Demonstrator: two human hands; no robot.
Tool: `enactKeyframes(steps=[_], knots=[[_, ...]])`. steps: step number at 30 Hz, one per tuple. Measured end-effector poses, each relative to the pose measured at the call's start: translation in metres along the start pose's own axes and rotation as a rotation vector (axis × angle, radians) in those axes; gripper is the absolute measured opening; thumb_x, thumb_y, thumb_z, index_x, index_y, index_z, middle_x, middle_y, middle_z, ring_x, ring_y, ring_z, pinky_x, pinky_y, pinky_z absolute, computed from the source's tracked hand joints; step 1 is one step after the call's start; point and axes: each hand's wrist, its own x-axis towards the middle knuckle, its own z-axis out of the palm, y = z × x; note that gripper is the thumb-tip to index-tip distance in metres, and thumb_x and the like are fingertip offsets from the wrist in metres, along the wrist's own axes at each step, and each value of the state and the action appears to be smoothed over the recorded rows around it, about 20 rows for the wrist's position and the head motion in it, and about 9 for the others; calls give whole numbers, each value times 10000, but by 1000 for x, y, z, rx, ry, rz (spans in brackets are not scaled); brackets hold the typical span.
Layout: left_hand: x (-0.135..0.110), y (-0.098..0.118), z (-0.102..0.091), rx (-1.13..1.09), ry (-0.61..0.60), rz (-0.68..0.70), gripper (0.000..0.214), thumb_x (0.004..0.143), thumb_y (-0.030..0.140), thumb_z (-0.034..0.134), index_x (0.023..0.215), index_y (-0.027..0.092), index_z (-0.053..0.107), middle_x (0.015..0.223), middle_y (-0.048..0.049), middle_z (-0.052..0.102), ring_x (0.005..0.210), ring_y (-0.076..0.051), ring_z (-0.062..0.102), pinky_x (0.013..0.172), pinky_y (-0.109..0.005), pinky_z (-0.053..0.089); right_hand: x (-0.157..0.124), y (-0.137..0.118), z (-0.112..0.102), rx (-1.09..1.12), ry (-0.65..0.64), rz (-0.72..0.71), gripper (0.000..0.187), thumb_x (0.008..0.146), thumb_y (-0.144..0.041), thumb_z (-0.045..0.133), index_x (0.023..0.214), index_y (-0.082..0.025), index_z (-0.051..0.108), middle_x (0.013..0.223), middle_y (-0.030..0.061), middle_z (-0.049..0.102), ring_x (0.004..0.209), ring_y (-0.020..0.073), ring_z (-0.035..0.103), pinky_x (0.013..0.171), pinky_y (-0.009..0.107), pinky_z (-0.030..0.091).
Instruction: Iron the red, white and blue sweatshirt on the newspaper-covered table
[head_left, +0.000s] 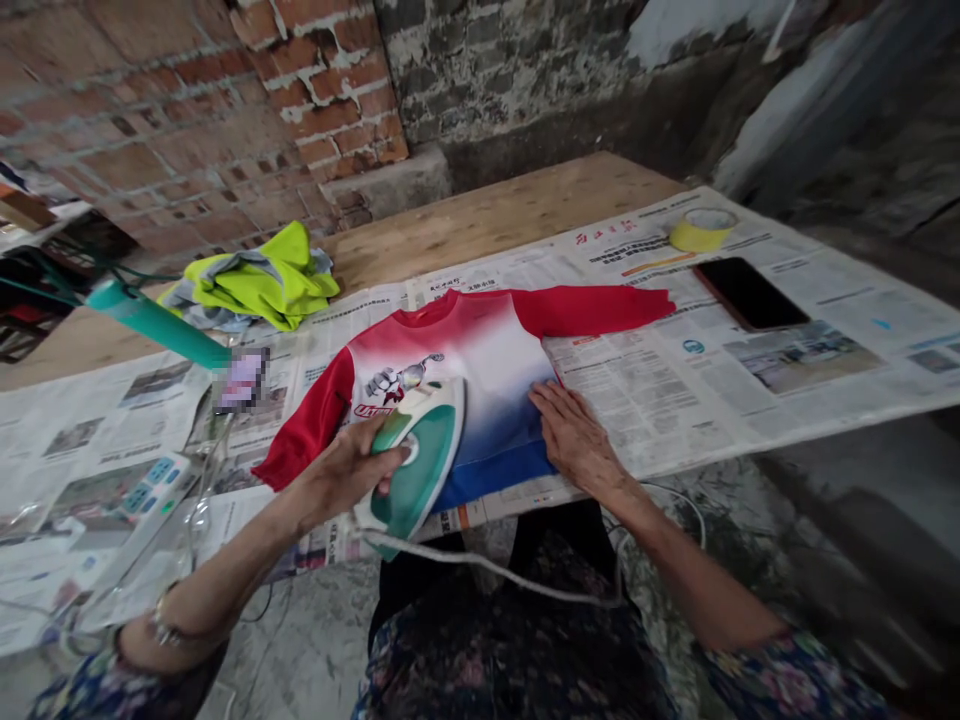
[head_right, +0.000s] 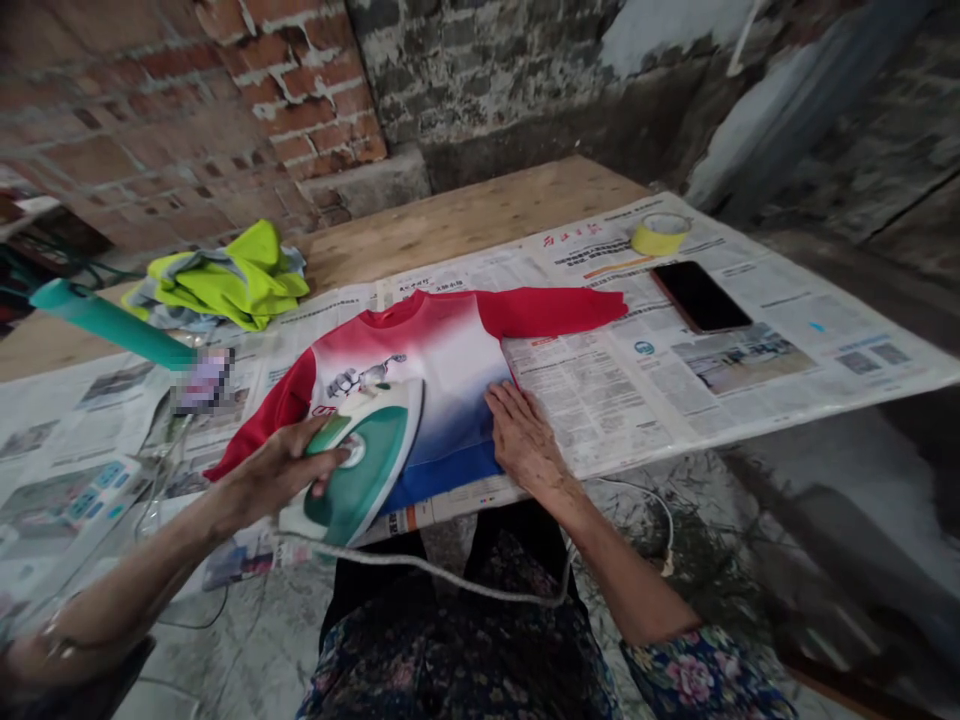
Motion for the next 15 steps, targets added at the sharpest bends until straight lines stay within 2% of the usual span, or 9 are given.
enactKeyframes(steps=[4, 7, 11, 15], knots=[[51, 21, -3, -3, -47, 117, 259, 742, 444, 723, 786, 234, 580, 544, 60, 535, 478, -128, 521, 499, -246, 379, -1, -2, -2, 10, -13, -2, 538, 996, -129, 404, 1479, -166, 637, 1489, 136, 682, 1453, 260, 566, 1230, 489, 417], [94, 40, -10, 36, -68, 168, 235, 758, 375, 733, 684, 226, 567, 531, 42, 551, 491, -120, 512, 516, -235, 370, -2, -4, -4, 18, -42, 5, 589, 974, -116, 410, 1527, -182, 602, 1513, 125, 666, 1473, 274, 545, 1242, 511, 399], [149, 66, -15, 62, 21, 191, 279, 771, 224, 717, 568, 209, 526, 524, 27, 535, 515, -113, 511, 561, -236, 369, -2, -5, -7, 9, -44, 13, 604, 977, -121, 414, 1552, -197, 582, 1524, 111, 659, 1478, 275, 539, 1246, 510, 393], [188, 80, -28, 64, 80, 162, 298, 809, 137, 664, 560, 194, 511, 538, 31, 518, 496, -90, 468, 588, -242, 373, -3, -5, -10, -9, -45, -11, 565, 1005, -128, 407, 1535, -176, 594, 1519, 115, 663, 1475, 257, 542, 1242, 469, 402]])
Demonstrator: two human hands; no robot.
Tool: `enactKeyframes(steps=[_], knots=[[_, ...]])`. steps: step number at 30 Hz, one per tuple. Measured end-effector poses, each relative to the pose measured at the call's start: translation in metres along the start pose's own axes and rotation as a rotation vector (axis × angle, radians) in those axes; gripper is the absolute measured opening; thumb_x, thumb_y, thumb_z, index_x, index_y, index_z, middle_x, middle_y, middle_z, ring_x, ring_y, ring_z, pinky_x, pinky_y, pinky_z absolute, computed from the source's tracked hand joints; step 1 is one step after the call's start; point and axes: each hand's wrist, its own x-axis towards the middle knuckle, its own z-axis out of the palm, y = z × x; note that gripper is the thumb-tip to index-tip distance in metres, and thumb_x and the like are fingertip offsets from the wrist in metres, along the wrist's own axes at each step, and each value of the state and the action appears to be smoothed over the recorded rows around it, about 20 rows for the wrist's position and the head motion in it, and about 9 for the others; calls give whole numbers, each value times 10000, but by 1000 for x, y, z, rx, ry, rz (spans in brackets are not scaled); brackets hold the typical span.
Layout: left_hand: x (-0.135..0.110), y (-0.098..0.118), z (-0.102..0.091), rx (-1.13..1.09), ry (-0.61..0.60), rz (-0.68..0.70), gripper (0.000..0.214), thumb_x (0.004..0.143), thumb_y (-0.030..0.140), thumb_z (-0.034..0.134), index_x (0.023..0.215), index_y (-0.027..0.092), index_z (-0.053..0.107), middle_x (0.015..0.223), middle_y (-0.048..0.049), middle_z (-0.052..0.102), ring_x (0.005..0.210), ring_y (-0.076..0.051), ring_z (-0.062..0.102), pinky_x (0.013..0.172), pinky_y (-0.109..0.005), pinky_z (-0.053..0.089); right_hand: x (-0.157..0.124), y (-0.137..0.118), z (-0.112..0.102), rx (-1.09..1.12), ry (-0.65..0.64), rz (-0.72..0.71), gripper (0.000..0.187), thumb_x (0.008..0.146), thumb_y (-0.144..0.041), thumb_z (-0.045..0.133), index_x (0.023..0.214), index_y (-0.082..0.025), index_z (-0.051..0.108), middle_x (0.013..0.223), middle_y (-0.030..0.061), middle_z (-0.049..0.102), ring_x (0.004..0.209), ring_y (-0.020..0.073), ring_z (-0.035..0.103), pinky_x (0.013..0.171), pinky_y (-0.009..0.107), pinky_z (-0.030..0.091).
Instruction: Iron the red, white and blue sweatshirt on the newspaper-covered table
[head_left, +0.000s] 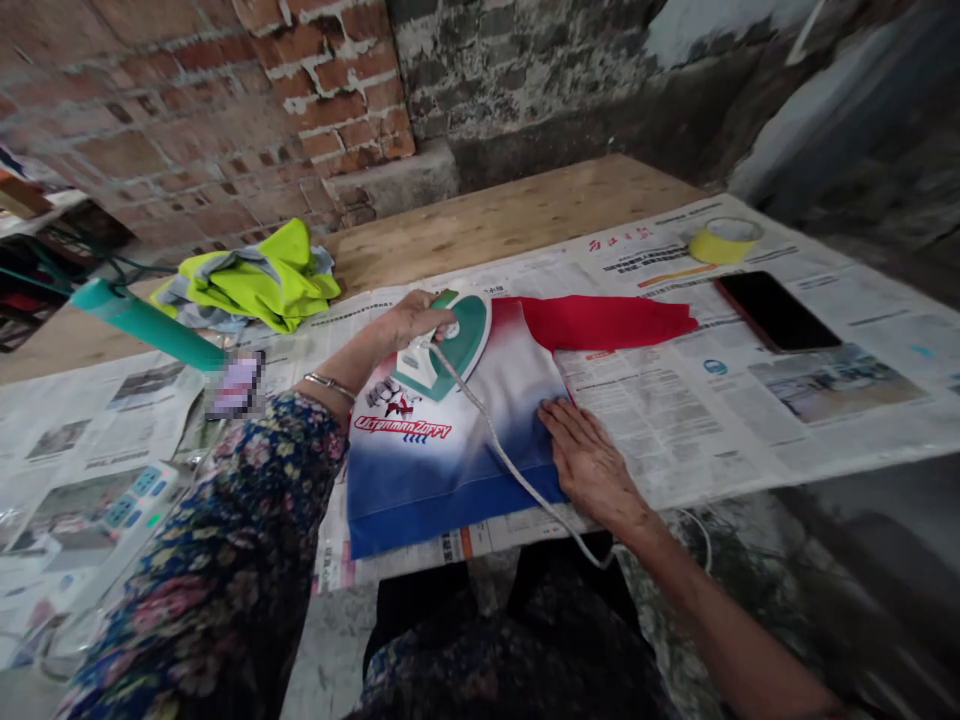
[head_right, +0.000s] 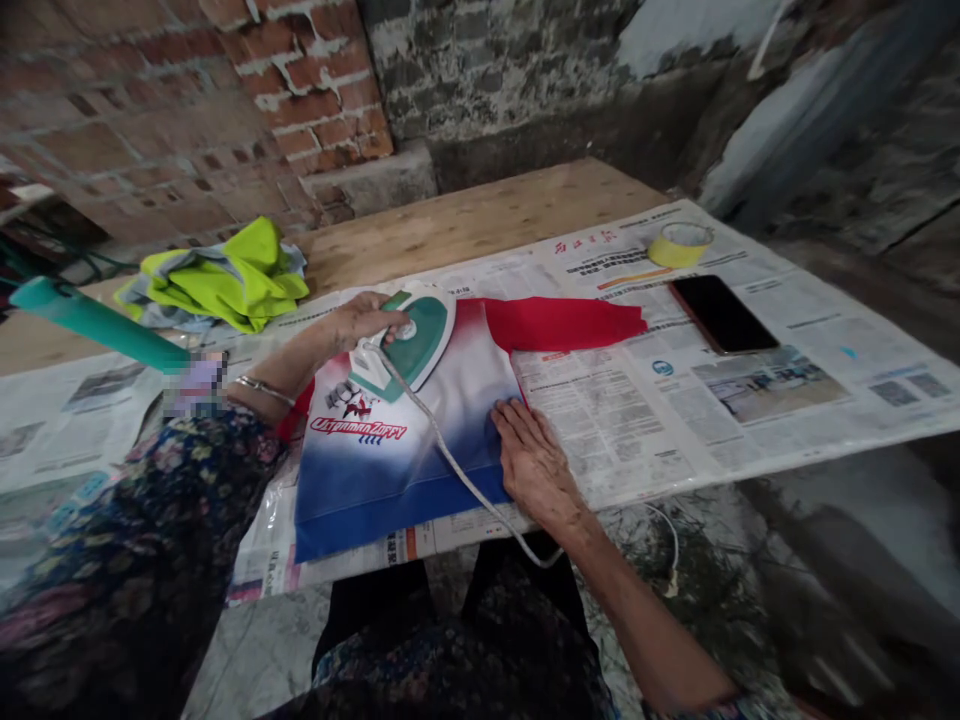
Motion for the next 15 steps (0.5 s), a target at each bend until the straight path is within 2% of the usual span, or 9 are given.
enactKeyframes(steps=[3, 7, 11, 15], knots=[[16, -1, -23, 102, -35, 21, 274, 814, 117, 661, 580, 181, 533, 538, 33, 519, 495, -82, 439, 589, -238, 357, -1, 1, -1, -10, 23, -20, 548, 1016, -123, 400, 1528, -164, 594, 1510, 114, 670, 1464, 244, 553, 1230, 446, 413], [19, -12, -63, 166, -72, 17, 185, 787, 115, 680, 630, 156, 590, 532, 33, 529, 527, -89, 469, 593, -216, 351, -3, 3, -1, -8, 37, -21, 549, 1019, -134, 412, 1540, -169, 582, 1507, 109, 673, 1459, 239, 559, 1233, 446, 412], [0, -37, -91, 198, -12, -5, 237, 784, 186, 673, 578, 167, 557, 500, 42, 508, 522, -78, 450, 571, -193, 339, -3, 4, -2, -6, -5, -10, 558, 1015, -143, 416, 1546, -185, 583, 1521, 103, 662, 1467, 249, 552, 1238, 471, 407], [-34, -66, -96, 97, 114, -119, 254, 724, 258, 713, 560, 188, 531, 513, 41, 507, 527, -92, 474, 546, -191, 357, -2, 5, -2, -6, 3, -17, 555, 1018, -144, 410, 1546, -174, 582, 1527, 110, 657, 1459, 250, 559, 1224, 468, 425]])
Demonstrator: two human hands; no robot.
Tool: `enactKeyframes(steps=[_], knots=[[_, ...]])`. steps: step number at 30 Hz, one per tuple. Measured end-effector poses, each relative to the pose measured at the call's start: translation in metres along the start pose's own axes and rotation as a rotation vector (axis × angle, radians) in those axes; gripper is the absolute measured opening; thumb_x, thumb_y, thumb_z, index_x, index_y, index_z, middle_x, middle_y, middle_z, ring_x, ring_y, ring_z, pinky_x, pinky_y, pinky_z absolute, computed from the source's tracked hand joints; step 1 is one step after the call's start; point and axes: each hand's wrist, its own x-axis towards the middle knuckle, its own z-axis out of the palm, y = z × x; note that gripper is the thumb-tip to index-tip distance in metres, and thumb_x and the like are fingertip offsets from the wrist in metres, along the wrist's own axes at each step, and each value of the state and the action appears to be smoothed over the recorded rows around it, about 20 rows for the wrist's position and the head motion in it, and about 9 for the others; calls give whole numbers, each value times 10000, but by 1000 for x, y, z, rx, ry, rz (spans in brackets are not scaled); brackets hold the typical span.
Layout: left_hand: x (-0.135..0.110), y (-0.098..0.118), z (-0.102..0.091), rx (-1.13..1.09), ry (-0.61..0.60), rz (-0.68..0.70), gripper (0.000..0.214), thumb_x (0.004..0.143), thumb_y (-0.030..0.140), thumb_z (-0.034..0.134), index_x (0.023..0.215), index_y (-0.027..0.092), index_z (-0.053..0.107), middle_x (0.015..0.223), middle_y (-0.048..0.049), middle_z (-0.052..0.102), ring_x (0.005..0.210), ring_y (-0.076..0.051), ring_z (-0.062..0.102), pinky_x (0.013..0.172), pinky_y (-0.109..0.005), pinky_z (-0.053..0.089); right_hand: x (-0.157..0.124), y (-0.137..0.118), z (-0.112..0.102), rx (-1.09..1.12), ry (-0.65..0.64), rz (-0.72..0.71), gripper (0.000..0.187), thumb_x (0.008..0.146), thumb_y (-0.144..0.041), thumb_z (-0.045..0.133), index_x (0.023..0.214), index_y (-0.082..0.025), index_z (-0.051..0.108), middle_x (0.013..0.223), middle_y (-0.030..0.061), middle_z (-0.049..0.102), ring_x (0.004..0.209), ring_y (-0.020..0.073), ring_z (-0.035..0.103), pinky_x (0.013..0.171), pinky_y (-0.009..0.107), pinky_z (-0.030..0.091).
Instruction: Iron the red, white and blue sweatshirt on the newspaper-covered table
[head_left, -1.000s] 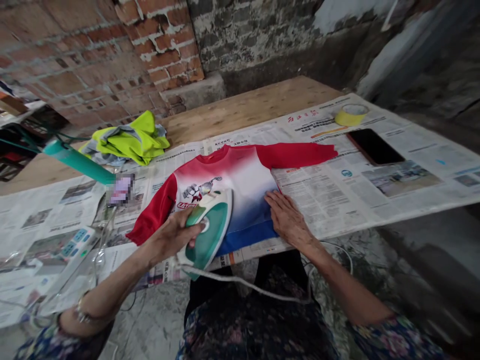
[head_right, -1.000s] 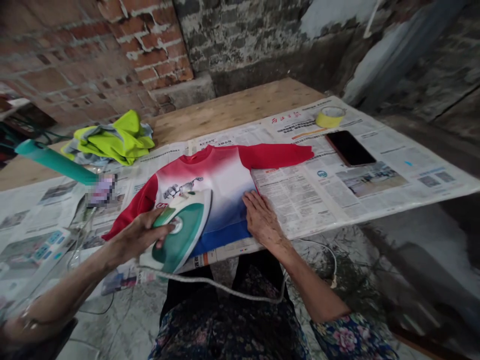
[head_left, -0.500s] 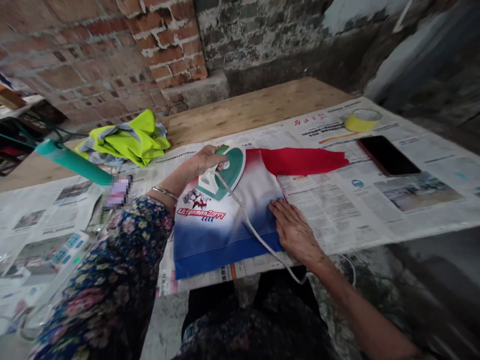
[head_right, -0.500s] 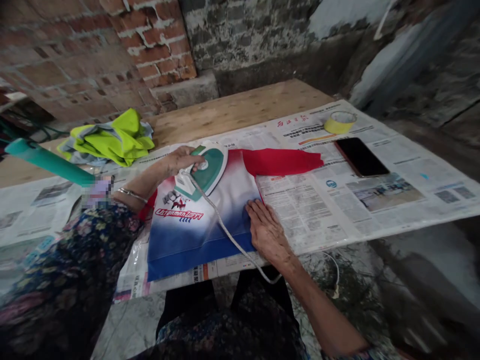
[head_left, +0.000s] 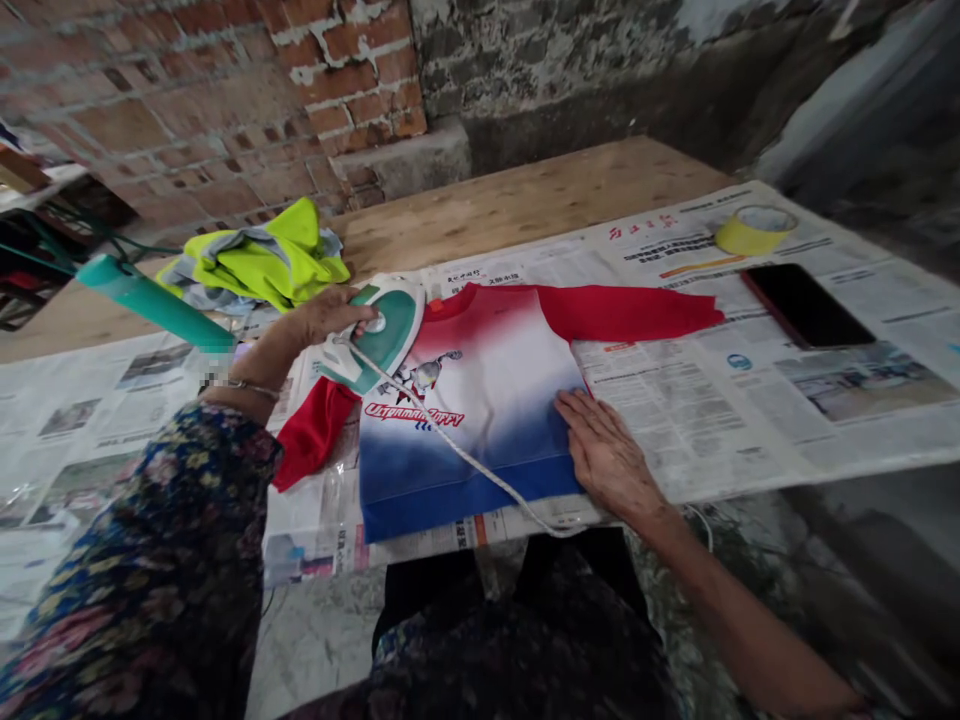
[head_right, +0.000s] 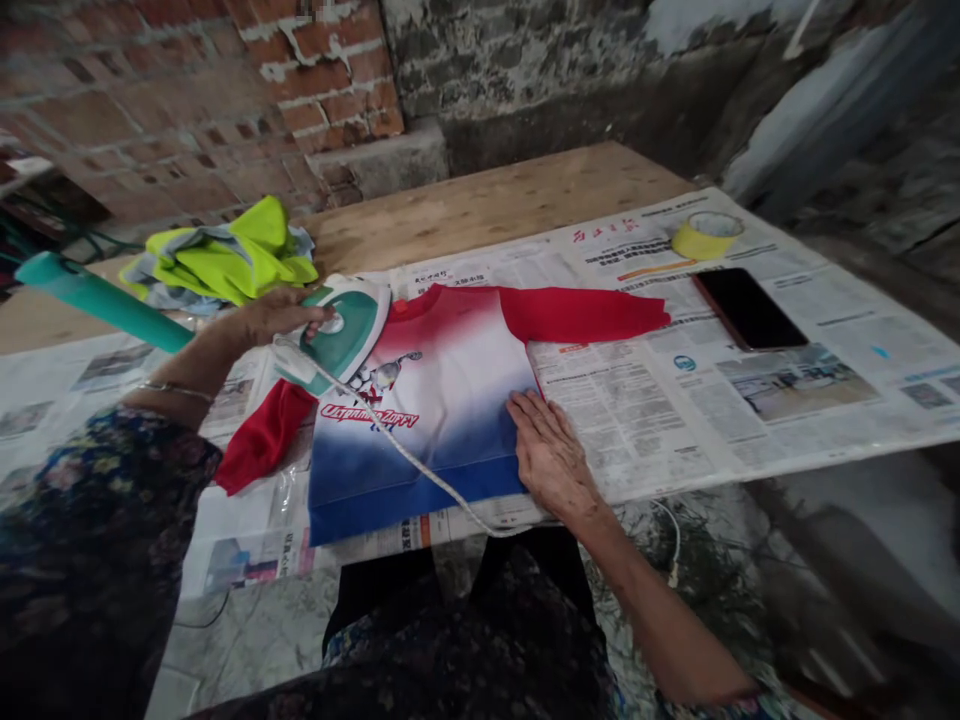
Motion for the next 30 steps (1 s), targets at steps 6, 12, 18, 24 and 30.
enactKeyframes(steps=[6, 12, 18, 24, 30], knots=[[-69, -19, 5, -65, 85, -122, 210, 690, 293, 720, 623, 221, 534, 503, 38, 512, 482, -124, 462, 462, -222, 324, 2, 3, 1, 16, -41, 25, 602, 1003, -148, 412, 1587, -207, 549, 1543, 104, 644, 1473, 280, 540, 1244, 533, 391], [-142, -17, 21, -55, 77, -153, 195, 775, 356, 685, 729, 218, 556, 508, 61, 544, 490, -107, 471, 497, -218, 349, 5, 3, 3, 34, -30, 46, 515, 1021, -164, 386, 1459, -163, 657, 1499, 129, 675, 1442, 279, 573, 1215, 525, 425], [-188, -33, 64, -163, -26, -77, 373, 736, 583, 723, 792, 237, 598, 542, 41, 548, 507, -147, 524, 508, -268, 404, 9, 3, 8, 57, -23, 85, 528, 1011, -162, 389, 1462, -190, 664, 1505, 110, 674, 1449, 287, 565, 1223, 544, 397], [-211, -47, 56, -96, 51, -157, 492, 616, 700, 751, 720, 244, 600, 542, 20, 537, 511, -155, 504, 483, -271, 368, 16, -2, 7, 62, -26, 73, 527, 1003, -149, 396, 1452, -160, 671, 1516, 123, 663, 1462, 294, 547, 1236, 547, 370], [-221, -27, 48, 20, 93, -169, 463, 614, 687, 708, 593, 263, 521, 486, 21, 525, 469, -142, 431, 458, -277, 332, 21, -7, 6, 97, -17, 99, 549, 970, -126, 409, 1444, -162, 684, 1508, 117, 670, 1449, 292, 551, 1233, 533, 368]])
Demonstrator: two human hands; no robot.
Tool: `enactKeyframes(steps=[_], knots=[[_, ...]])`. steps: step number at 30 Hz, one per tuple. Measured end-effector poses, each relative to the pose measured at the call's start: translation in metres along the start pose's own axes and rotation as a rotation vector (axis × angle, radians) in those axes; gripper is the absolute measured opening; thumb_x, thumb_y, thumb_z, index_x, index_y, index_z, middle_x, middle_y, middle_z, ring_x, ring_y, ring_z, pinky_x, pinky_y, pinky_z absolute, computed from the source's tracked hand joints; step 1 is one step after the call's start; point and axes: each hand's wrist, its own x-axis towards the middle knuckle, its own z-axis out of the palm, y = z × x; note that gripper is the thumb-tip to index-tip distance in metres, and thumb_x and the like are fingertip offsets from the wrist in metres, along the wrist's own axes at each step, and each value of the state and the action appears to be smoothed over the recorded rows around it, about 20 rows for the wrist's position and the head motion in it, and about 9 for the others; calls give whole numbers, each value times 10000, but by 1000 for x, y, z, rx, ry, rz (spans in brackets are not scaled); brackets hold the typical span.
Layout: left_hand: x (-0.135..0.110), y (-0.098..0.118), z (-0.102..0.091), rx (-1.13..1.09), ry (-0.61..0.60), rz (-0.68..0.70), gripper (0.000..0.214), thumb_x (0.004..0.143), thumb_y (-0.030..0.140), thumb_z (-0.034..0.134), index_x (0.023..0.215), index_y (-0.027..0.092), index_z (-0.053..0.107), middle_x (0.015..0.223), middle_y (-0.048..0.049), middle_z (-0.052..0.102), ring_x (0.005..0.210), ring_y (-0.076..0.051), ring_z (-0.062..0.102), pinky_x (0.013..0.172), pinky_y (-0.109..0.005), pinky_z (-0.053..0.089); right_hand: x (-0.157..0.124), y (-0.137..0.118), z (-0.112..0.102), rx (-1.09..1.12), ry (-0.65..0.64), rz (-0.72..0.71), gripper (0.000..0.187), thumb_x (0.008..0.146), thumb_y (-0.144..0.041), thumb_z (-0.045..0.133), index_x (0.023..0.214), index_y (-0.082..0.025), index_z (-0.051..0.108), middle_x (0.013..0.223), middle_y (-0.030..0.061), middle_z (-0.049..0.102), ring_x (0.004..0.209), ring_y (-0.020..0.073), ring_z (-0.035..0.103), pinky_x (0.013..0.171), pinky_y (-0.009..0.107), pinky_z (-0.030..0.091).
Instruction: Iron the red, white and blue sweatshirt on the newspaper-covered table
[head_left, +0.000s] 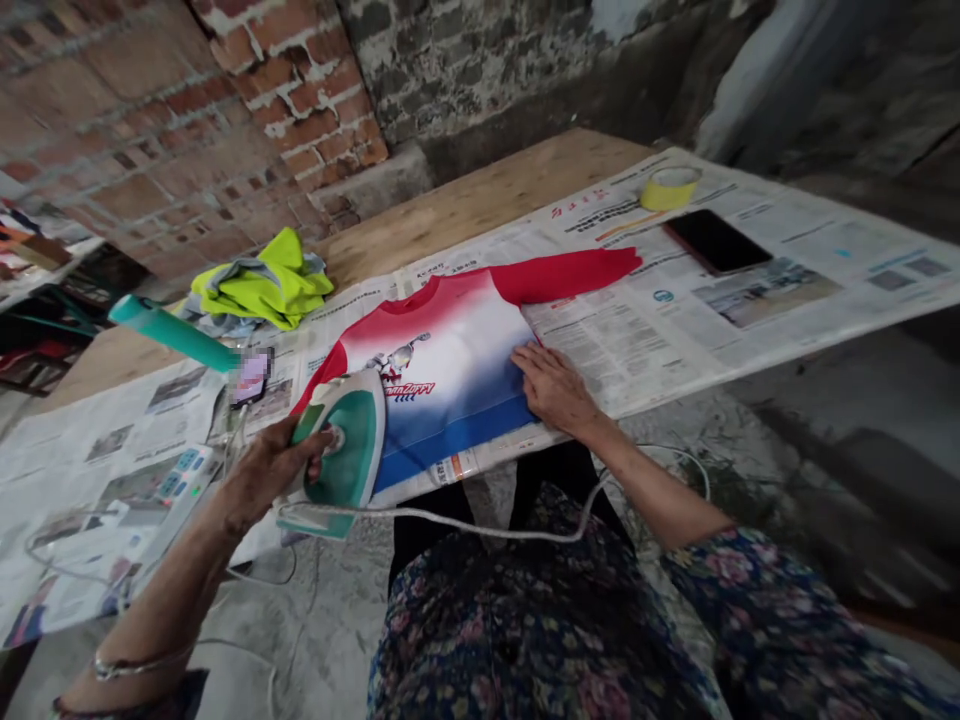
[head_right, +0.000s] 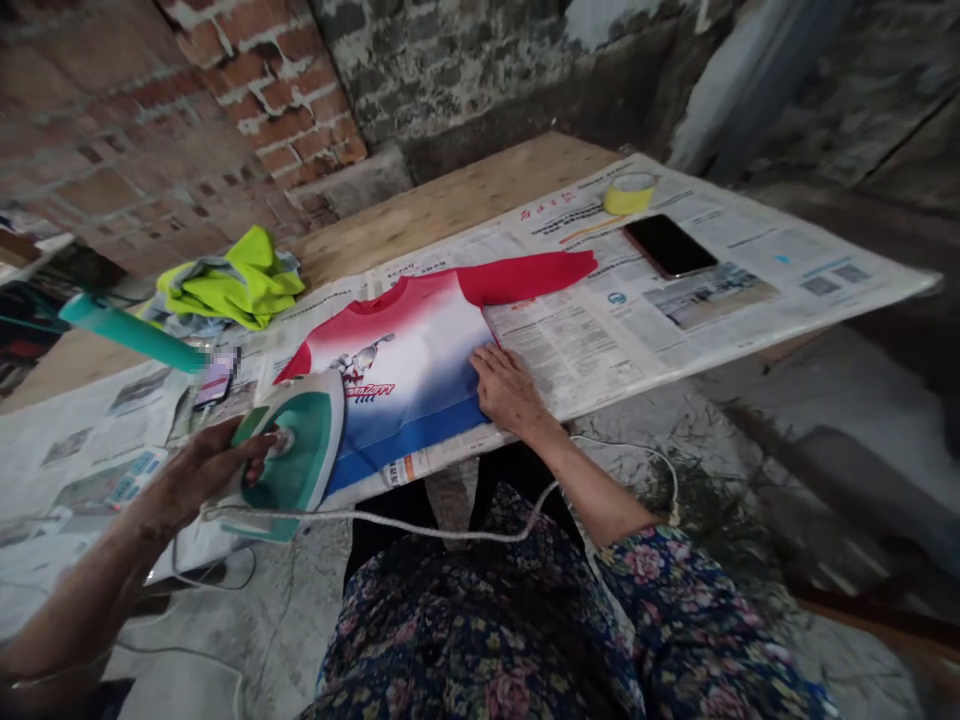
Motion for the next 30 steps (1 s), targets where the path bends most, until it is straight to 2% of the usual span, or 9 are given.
enactKeyframes(steps=[4, 7, 9, 12, 15, 19, 23, 26, 30], knots=[[-1, 24, 20, -18, -73, 127, 424, 684, 651, 715, 631, 261, 558, 502, 20, 533, 497, -148, 457, 479, -279, 359, -2, 1, -3, -11, 24, 100, 559, 940, -117, 436, 1416, -209, 714, 1529, 106, 654, 1468, 344, 510, 1271, 638, 255], [7, 47, 44, -97, -159, 223, 376, 730, 599, 719, 710, 249, 581, 523, 28, 538, 517, -145, 478, 500, -273, 372, -5, 3, -5, -45, 86, 247, 549, 928, -112, 447, 1374, -236, 743, 1518, 108, 659, 1464, 402, 484, 1252, 752, 160], [14, 64, 62, -132, -224, 260, 315, 771, 528, 707, 744, 242, 577, 541, 34, 540, 530, -144, 511, 519, -268, 393, -6, 3, -6, -42, 119, 304, 549, 914, -106, 458, 1348, -257, 757, 1490, 102, 679, 1434, 415, 500, 1229, 791, 145], [26, 84, 86, -164, -271, 230, 215, 810, 387, 675, 743, 237, 536, 569, 48, 535, 518, -132, 541, 534, -261, 432, -5, 2, -7, 8, 159, 312, 562, 894, -106, 468, 1338, -279, 765, 1462, 90, 699, 1403, 407, 520, 1215, 795, 155], [32, 93, 97, -180, -286, 207, 174, 811, 329, 662, 759, 231, 527, 593, 61, 537, 489, -112, 527, 521, -249, 443, -4, -2, -9, 42, 173, 337, 569, 886, -110, 467, 1336, -282, 769, 1459, 84, 705, 1413, 388, 514, 1222, 758, 168], [26, 82, 84, -126, -295, 218, 224, 773, 415, 691, 811, 223, 581, 558, 67, 537, 490, -114, 514, 490, -228, 402, -2, -7, -14, 10, 128, 375, 558, 879, -104, 466, 1313, -265, 779, 1488, 85, 687, 1430, 381, 502, 1227, 726, 187], [16, 50, 53, -89, -175, 121, 391, 673, 562, 747, 816, 223, 613, 516, 64, 528, 476, -126, 491, 459, -230, 350, -1, -8, -17, 20, 106, 365, 570, 871, -110, 479, 1338, -265, 767, 1497, 89, 680, 1434, 391, 490, 1214, 736, 207], [10, 24, 31, -40, -93, 60, 446, 617, 631, 759, 724, 236, 582, 509, 44, 540, 482, -140, 499, 463, -243, 362, 0, -8, -18, 24, 107, 362, 559, 879, -112, 474, 1331, -260, 767, 1493, 92, 681, 1425, 388, 497, 1213, 735, 208], [3, 7, 17, 21, -55, 33, 427, 679, 639, 696, 633, 242, 547, 513, 24, 545, 497, -140, 504, 479, -244, 372, 0, -9, -19, 6, 91, 360, 559, 869, -93, 451, 1308, -223, 771, 1500, 114, 672, 1415, 387, 507, 1209, 722, 232]])
